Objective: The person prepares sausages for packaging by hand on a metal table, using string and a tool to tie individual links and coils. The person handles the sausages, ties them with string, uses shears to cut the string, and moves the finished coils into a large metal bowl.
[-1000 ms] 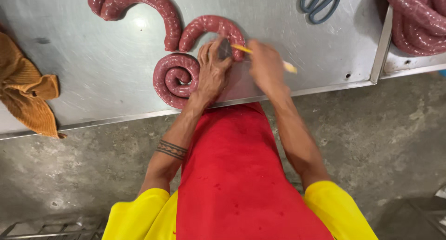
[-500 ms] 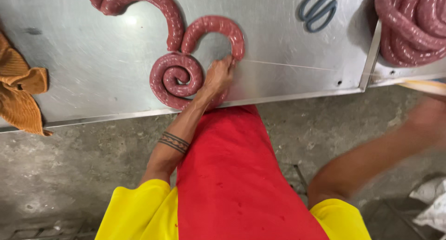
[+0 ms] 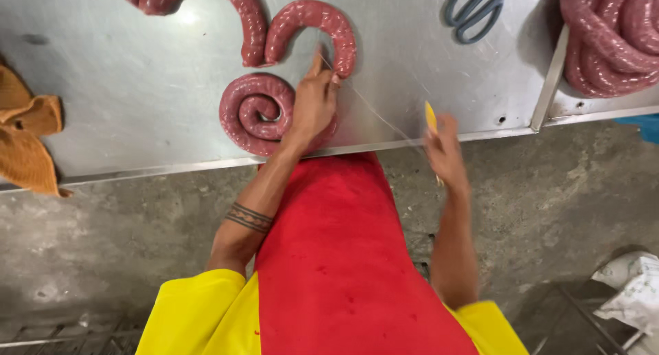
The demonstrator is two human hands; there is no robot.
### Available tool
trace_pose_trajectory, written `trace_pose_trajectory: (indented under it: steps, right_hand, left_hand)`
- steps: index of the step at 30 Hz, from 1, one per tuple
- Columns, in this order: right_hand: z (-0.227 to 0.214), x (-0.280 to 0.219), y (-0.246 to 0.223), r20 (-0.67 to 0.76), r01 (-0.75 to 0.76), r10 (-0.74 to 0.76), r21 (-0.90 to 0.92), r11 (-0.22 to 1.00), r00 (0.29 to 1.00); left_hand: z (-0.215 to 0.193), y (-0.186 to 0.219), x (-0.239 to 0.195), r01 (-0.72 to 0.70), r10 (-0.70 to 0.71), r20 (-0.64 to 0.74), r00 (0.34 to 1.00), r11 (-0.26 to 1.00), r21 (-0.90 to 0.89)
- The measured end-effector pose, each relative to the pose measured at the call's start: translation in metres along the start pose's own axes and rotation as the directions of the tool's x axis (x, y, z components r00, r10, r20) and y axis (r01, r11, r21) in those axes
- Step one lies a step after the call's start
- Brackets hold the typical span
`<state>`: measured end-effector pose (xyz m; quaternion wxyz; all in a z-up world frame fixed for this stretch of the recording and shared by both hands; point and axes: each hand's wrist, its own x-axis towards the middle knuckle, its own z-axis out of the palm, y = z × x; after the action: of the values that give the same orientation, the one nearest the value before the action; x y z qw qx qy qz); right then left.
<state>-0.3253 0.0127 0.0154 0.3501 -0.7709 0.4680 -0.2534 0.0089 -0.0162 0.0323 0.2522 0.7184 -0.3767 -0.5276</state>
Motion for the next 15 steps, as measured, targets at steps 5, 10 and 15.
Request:
trace_pose_trajectory:
  steps: [5,10,15]
  right_hand:
    - [0.058,0.184,-0.103,0.24,0.256,-0.243,-0.022,0.967,0.94]
    - [0.0,0.153,-0.165,0.503,-0.225,0.013,0.363,0.904,0.864]
    - [0.008,0.142,-0.102,0.192,-0.369,0.335,0.18,0.912,0.922]
  left_hand:
    - [0.001,0.0,0.0,-0.559,0.724,-0.18,0.666,0.643,0.524]
    - [0.007,-0.029,0.01,-0.178,0.17,-0.073,0.983,0.976,-0.122]
    - [-0.002,-0.014,0.002,-0.559,0.558,-0.076,0.827,0.829,-0.001]
